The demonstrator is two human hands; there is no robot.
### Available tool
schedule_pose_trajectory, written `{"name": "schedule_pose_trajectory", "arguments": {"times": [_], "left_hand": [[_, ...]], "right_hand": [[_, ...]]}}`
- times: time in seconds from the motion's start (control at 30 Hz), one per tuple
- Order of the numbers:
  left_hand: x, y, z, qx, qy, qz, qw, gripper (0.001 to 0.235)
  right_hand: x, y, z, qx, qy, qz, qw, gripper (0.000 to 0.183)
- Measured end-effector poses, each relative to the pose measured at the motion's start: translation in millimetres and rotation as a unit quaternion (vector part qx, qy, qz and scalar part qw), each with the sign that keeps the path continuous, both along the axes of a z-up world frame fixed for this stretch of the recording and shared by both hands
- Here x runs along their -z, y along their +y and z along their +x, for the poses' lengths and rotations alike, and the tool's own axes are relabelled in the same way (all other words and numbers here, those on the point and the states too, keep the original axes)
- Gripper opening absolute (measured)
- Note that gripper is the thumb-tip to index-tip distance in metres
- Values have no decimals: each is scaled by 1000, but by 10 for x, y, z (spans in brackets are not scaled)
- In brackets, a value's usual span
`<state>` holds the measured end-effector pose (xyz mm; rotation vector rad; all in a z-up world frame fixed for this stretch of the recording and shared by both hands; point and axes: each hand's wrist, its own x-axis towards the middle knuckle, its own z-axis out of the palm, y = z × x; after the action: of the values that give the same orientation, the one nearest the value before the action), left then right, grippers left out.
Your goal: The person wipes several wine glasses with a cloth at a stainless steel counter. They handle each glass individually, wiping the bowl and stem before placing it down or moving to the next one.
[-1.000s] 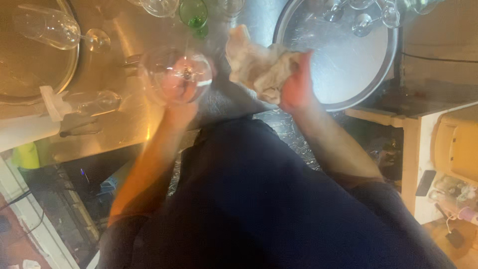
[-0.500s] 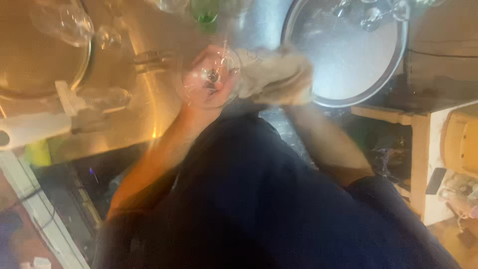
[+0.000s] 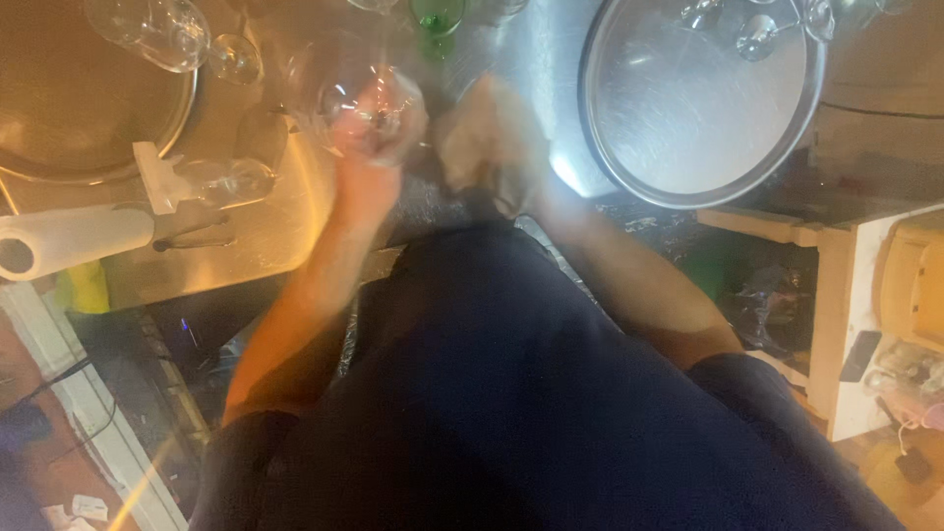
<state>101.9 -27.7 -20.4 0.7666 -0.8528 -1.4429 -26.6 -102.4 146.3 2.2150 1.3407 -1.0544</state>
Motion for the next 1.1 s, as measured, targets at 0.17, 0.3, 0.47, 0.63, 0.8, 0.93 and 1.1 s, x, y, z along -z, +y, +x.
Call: {"name": "schedule_pose_trajectory", "arguments": {"times": [0.17, 0.3, 0.47, 0.63, 0.8, 0.93, 1.1], "left_hand": [[353, 46, -658, 53, 149, 75, 985, 20], [22, -16, -597, 57, -148, 11, 987, 30], [153, 4, -443, 80, -439, -203, 872, 38], [-171, 5, -532, 6, -376, -293, 879, 18], [24, 5, -661, 9, -382, -294, 876, 19], [-88, 102, -711, 18, -335, -186, 923, 12], [-345, 97, -607, 39, -280, -182, 942, 20]], "right_hand": [[991, 780, -157, -530, 164, -706, 440, 32], [1781, 894, -383, -687, 256, -497, 465, 11], [2153, 937, -516, -664, 395, -552, 312, 28], [2594, 883, -588, -736, 376, -466, 316, 29], [2573, 843, -548, -869, 456, -189, 40, 13], [2579, 753, -793, -869, 463, -165, -62, 24], [2571, 750, -1552, -857, 461, -151, -176, 65]]}}
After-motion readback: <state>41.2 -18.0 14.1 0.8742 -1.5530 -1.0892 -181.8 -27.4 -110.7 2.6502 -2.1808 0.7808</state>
